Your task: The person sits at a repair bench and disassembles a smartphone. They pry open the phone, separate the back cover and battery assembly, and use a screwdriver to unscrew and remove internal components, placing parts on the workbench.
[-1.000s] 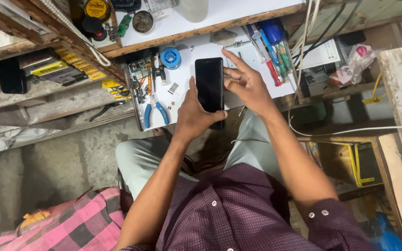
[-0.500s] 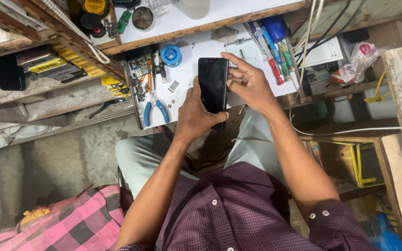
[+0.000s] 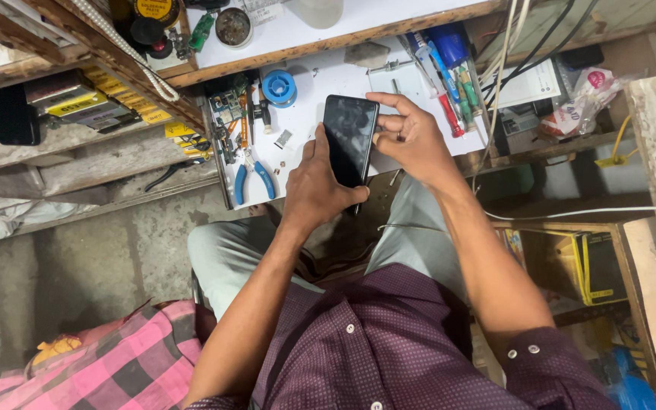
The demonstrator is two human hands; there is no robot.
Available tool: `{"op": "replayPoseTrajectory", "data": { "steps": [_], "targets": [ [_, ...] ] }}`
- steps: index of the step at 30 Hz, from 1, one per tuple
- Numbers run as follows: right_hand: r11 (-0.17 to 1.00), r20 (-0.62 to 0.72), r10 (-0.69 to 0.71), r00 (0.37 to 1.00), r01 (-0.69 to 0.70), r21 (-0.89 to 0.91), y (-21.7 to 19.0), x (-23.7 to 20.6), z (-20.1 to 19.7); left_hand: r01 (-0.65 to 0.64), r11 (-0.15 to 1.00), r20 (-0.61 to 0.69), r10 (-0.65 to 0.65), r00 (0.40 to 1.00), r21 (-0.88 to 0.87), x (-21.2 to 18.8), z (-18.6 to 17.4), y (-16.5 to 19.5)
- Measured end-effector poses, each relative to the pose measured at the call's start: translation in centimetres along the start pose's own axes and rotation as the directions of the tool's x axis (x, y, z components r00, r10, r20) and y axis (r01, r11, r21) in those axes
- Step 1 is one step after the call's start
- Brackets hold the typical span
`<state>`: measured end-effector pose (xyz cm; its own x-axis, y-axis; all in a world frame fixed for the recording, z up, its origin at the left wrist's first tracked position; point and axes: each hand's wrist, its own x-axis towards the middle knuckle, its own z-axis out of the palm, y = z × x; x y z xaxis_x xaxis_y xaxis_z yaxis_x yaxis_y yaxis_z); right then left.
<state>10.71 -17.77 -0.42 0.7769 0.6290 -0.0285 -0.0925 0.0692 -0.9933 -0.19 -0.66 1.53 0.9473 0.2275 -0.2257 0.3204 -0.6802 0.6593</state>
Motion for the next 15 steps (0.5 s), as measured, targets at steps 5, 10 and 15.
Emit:
{"op": "replayPoseTrajectory", "data": {
  "steps": [5, 10, 15],
  "targets": [
    [0.999, -0.041, 0.031, 0.999, -0.03, 0.011, -0.44, 0.11, 0.21, -0.035, 0.999, -0.015, 0.036, 0.999, 0.04, 0.2, -0.16, -0.16],
    [0.999, -0.064, 0.039, 0.997, -0.037, 0.031, -0.37, 0.24, 0.28, -0.006, 0.999, 0.022, 0.005, 1.0, 0.047, 0.43, -0.36, -0.1],
    [0.999, -0.094, 0.023, 0.995, -0.02, 0.037, 0.18, 0.26, 0.14, -0.021, 0.998, 0.009, 0.021, 1.0, 0.054, 0.37, -0.44, 0.06]
  ]
}}
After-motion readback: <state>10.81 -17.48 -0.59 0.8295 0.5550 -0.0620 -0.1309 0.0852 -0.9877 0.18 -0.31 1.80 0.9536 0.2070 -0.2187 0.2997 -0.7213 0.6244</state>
